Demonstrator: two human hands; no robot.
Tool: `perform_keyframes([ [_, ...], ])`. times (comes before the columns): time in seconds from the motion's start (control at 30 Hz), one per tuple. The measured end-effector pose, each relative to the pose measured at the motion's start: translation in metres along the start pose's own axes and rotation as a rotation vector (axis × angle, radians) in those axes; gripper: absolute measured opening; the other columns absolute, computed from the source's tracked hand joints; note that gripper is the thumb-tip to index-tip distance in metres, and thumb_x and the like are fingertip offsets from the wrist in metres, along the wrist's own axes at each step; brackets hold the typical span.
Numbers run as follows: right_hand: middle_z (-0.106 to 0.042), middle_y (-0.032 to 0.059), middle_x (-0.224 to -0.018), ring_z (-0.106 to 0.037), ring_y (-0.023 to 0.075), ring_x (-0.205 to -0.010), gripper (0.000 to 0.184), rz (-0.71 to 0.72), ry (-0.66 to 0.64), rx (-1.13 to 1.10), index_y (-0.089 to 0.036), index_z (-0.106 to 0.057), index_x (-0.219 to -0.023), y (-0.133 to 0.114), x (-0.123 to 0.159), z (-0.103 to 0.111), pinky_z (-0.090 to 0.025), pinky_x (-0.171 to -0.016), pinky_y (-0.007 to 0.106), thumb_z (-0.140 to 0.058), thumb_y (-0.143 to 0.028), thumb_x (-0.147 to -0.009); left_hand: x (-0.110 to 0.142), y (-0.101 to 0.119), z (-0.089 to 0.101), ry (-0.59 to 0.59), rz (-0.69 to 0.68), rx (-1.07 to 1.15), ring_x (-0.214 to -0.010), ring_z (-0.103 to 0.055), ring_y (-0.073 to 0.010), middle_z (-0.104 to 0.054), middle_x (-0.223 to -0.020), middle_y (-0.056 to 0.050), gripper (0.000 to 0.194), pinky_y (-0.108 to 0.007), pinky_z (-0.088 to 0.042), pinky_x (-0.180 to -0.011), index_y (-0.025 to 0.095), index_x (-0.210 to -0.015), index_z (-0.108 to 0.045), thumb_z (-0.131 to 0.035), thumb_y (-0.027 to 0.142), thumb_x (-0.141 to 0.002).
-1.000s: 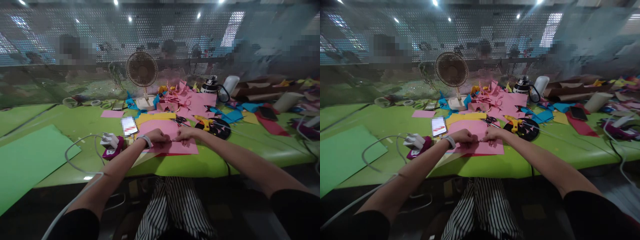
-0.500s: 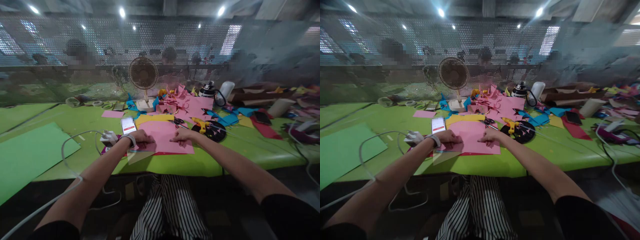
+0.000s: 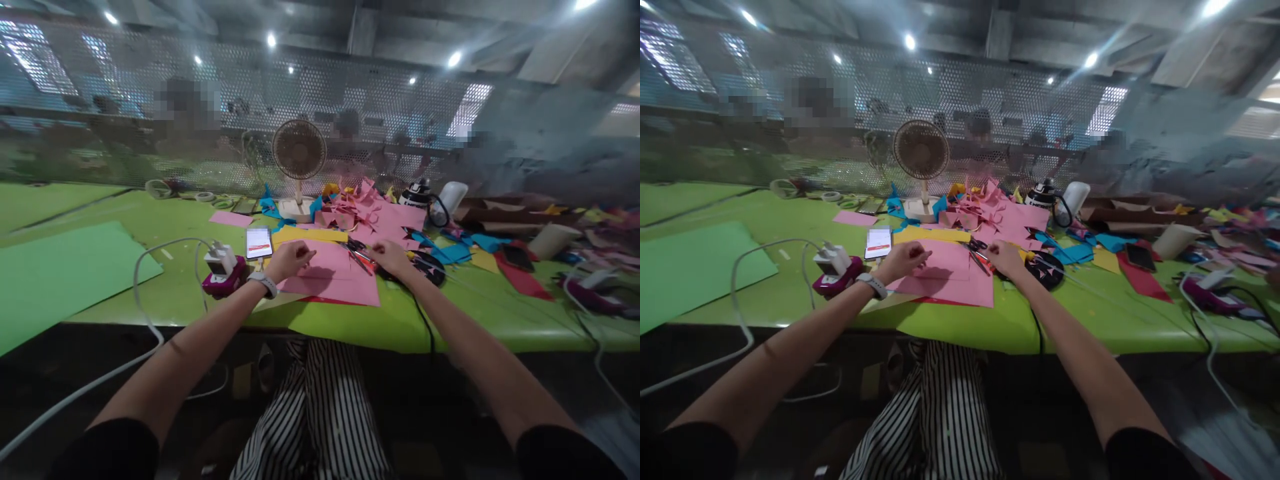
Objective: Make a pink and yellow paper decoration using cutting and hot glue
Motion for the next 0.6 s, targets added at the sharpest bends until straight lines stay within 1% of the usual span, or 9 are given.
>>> perform_keyframes([
  [0.03,-0.070,0.0079,-0.081,-0.066,0.0157,-0.067,0.022,0.006,0.055,0.034,-0.016,-0.056,-0.084,0.005,-0.003,0.009,-0.046,-0.059,0.022,-0.049,-0.037,-0.086,0.001,0.005,-0.004,0.039,-0.043,-0.021,-0.069,-0.061,-0.0129,-0.068,-0.080,-0.006,0.033,-0.022,-0.044,-0.063,0.017,-0.080,-0.058,-0.043,0.046,-0.087],
  [0.1,-0.069,0.0069,-0.081,-0.065,0.0165,-0.069,0.019,0.019,0.120,0.091,-0.016,-0.057,-0.083,0.014,-0.007,0.020,-0.045,-0.061,0.023,-0.050,-0.034,-0.084,0.003,0.012,-0.011,0.087,-0.121,-0.068,-0.072,-0.059,-0.0140,-0.067,-0.080,-0.006,0.032,-0.023,-0.043,-0.065,0.017,-0.080,-0.059,-0.043,0.044,-0.088],
  [0.17,-0.069,0.0053,-0.077,-0.065,0.0165,-0.068,0.018,0.033,0.149,0.137,-0.017,-0.059,-0.080,0.020,-0.008,0.025,-0.043,-0.061,0.023,-0.051,-0.033,-0.083,0.005,0.017,-0.017,0.097,-0.195,-0.117,-0.074,-0.059,-0.0157,-0.066,-0.080,-0.005,0.030,-0.025,-0.043,-0.067,0.017,-0.079,-0.061,-0.046,0.042,-0.087],
  [0.23,-0.068,0.0040,-0.074,-0.064,0.0164,-0.067,0.018,0.047,0.171,0.182,-0.017,-0.059,-0.079,0.023,-0.004,0.024,-0.043,-0.061,0.023,-0.050,-0.032,-0.083,0.007,0.019,-0.021,0.090,-0.264,-0.157,-0.077,-0.059,-0.0169,-0.066,-0.085,-0.005,0.026,-0.026,-0.043,-0.069,0.019,-0.083,-0.063,-0.048,0.040,-0.086],
  [0.33,-0.068,0.0050,-0.077,-0.063,0.0183,-0.073,0.020,0.072,0.209,0.264,-0.017,-0.061,-0.082,0.020,0.007,0.014,-0.042,-0.065,0.025,-0.048,-0.032,-0.085,0.008,0.016,-0.025,0.072,-0.342,-0.202,-0.081,-0.060,-0.0185,-0.066,-0.092,-0.005,0.023,-0.028,-0.044,-0.072,0.020,-0.090,-0.064,-0.049,0.036,-0.087],
  [0.43,-0.067,0.0076,-0.092,-0.061,0.0213,-0.085,0.020,0.136,0.206,0.352,-0.019,-0.062,-0.086,0.008,0.017,-0.004,-0.041,-0.070,0.028,-0.050,-0.035,-0.084,0.007,0.011,-0.029,0.049,-0.397,-0.232,-0.083,-0.062,-0.0195,-0.067,-0.093,-0.006,0.025,-0.029,-0.046,-0.073,0.019,-0.094,-0.065,-0.047,0.035,-0.089],
  [0.53,-0.062,0.0109,-0.110,-0.056,0.0246,-0.099,0.026,0.199,0.200,0.418,-0.019,-0.061,-0.099,-0.005,0.021,-0.022,-0.040,-0.076,0.031,-0.056,-0.037,-0.082,0.007,0.010,-0.034,0.019,-0.463,-0.259,-0.097,-0.060,-0.0202,-0.066,-0.107,-0.006,0.028,-0.031,-0.045,-0.086,0.021,-0.105,-0.063,-0.045,0.037,-0.090],
  [0.6,-0.059,0.0116,-0.113,-0.054,0.0252,-0.102,0.029,0.216,0.214,0.441,-0.019,-0.060,-0.103,-0.009,0.021,-0.028,-0.040,-0.077,0.032,-0.058,-0.038,-0.081,0.008,0.011,-0.038,0.005,-0.509,-0.278,-0.110,-0.055,-0.0205,-0.062,-0.118,-0.006,0.032,-0.031,-0.040,-0.096,0.021,-0.113,-0.059,-0.044,0.039,-0.091],
])
Point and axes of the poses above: each hand's wrist, its own x-axis away from the middle knuckle, its own z-axis out of the back of the hand, y = z × x, the point moved 4 cm from there along -x, towards the middle knuckle
